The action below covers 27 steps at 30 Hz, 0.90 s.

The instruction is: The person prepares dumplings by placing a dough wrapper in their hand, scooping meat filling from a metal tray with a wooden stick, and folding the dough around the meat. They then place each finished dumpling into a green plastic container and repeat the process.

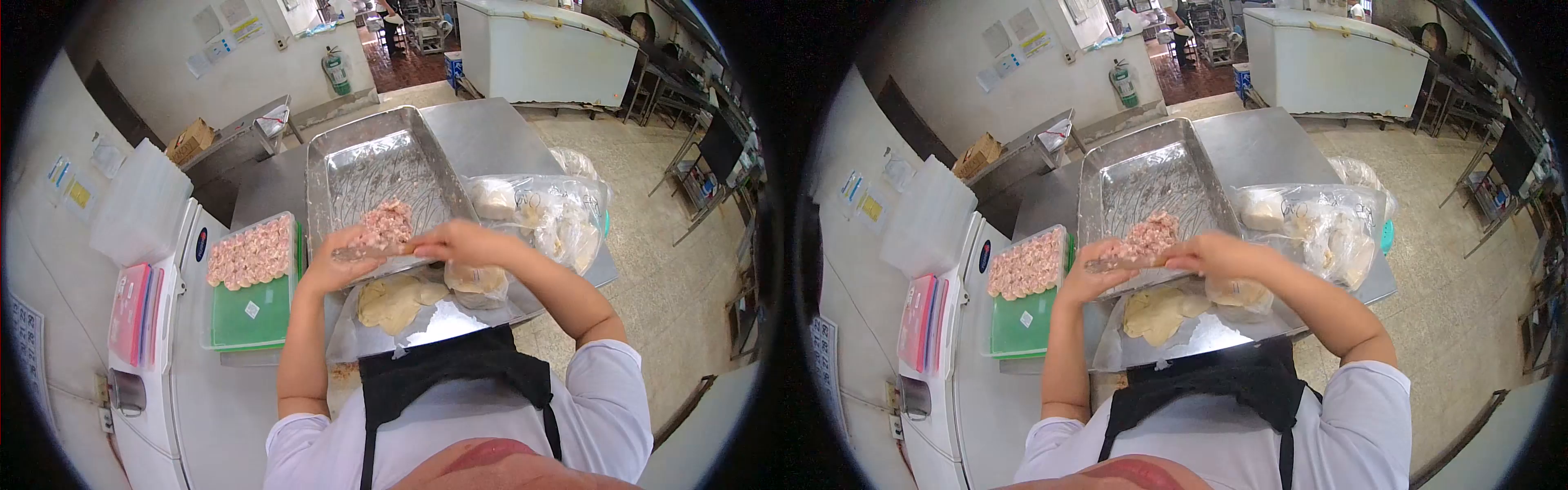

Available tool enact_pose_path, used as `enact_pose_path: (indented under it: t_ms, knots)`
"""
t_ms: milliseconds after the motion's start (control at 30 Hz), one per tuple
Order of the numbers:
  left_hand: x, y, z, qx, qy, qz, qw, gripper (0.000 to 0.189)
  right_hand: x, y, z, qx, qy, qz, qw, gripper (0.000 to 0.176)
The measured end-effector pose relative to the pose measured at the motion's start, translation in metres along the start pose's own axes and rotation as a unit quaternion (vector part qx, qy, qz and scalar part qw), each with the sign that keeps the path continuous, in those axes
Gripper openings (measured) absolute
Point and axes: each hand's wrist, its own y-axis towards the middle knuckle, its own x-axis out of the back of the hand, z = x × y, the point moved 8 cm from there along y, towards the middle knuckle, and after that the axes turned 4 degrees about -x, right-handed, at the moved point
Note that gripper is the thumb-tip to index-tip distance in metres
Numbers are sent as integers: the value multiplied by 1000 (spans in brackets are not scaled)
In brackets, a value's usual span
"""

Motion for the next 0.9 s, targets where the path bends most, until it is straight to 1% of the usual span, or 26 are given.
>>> enact_pose_path:
  t_ms: [33, 67, 100, 133, 167, 233, 267, 300, 333, 367, 433, 467, 500, 533, 567, 600, 633, 667, 700, 733, 767, 800, 833, 867, 900]
  knots:
    - [-2, 2, 3, 42, 18, 13, 999, 33, 7, 4, -9, -22, -42, 18, 999, 31]
    - [-3, 3, 6, 45, 17, 11, 999, 33, 21, 1, 3, 68, -139, -57, 986, 29]
    - [1, 2, 20, 91, -37, -37, 994, 32, 18, -2, 16, 69, -138, -54, 987, 29]
    - [5, 0, 35, 136, -90, -86, 983, 31, 22, -8, 32, 55, -199, -128, 970, 26]
    - [5, 0, 47, 138, -91, -90, 982, 31, 28, -14, 44, 40, -258, -201, 944, 24]
    - [12, -5, 66, 112, -169, -131, 970, 26, 8, 5, 7, 45, -243, -191, 950, 23]
    - [14, -7, 70, 118, -171, -133, 969, 26, -2, 14, -10, 47, -226, -185, 955, 21]
    - [13, -9, 76, 159, -64, -86, 981, 32, -3, 15, -23, 46, -223, -180, 957, 21]
    - [12, -11, 82, 195, 43, -42, 979, 38, 0, 17, -47, -22, -304, -142, 942, 21]
    - [14, -14, 79, 198, 44, -45, 978, 38, 5, 19, -68, -89, -381, -105, 914, 22]
    - [24, -20, 34, 29, -30, -120, 992, 52, 14, 11, -69, -88, -346, -106, 928, 23]
    - [29, -20, 16, 33, -31, -123, 991, 52, 23, 8, -59, -79, -327, -108, 936, 24]
    - [28, -19, 0, 73, -73, -101, 990, 62, 28, 3, -48, -77, -325, -99, 937, 24]
    - [24, -21, -4, 112, -115, -80, 984, 72, 41, -3, -29, -49, -226, -145, 962, 26]
    - [23, -21, 3, 121, -118, -88, 982, 72, 56, -10, -10, -20, -124, -188, 974, 29]
    - [27, -16, -3, 44, -54, -102, 992, 70, 58, -13, -1, -53, -44, -147, 987, 31]
    - [31, -13, -10, -32, 13, -112, 993, 68, 47, -12, 1, -51, -39, -137, 989, 31]
    - [28, -8, -23, -57, 87, -79, 992, 52, 32, -11, 7, -30, -25, -103, 994, 31]
    - [29, -4, -23, -46, 87, -82, 992, 52, 18, -10, 13, -10, -11, -69, 997, 31]
    - [23, 0, -15, -9, 60, -40, 997, 44, 1, -7, 11, -20, 28, -26, 999, 30]
    - [14, 1, -8, 27, 32, 2, 999, 37, 2, -6, 9, -20, 32, -20, 999, 30]
    - [14, 1, -2, 53, 30, -21, 998, 31, 17, -5, 13, 16, -56, -51, 997, 28]
    - [12, -1, 6, 56, 29, -28, 998, 31, 31, -5, 21, 55, -147, -81, 984, 26]
    - [11, -4, 20, 80, -11, -54, 995, 31, 45, -14, 35, 35, -215, -132, 967, 23]
    - [13, -7, 27, 104, -49, -79, 990, 30, 39, -17, 42, 40, -215, -126, 968, 23]
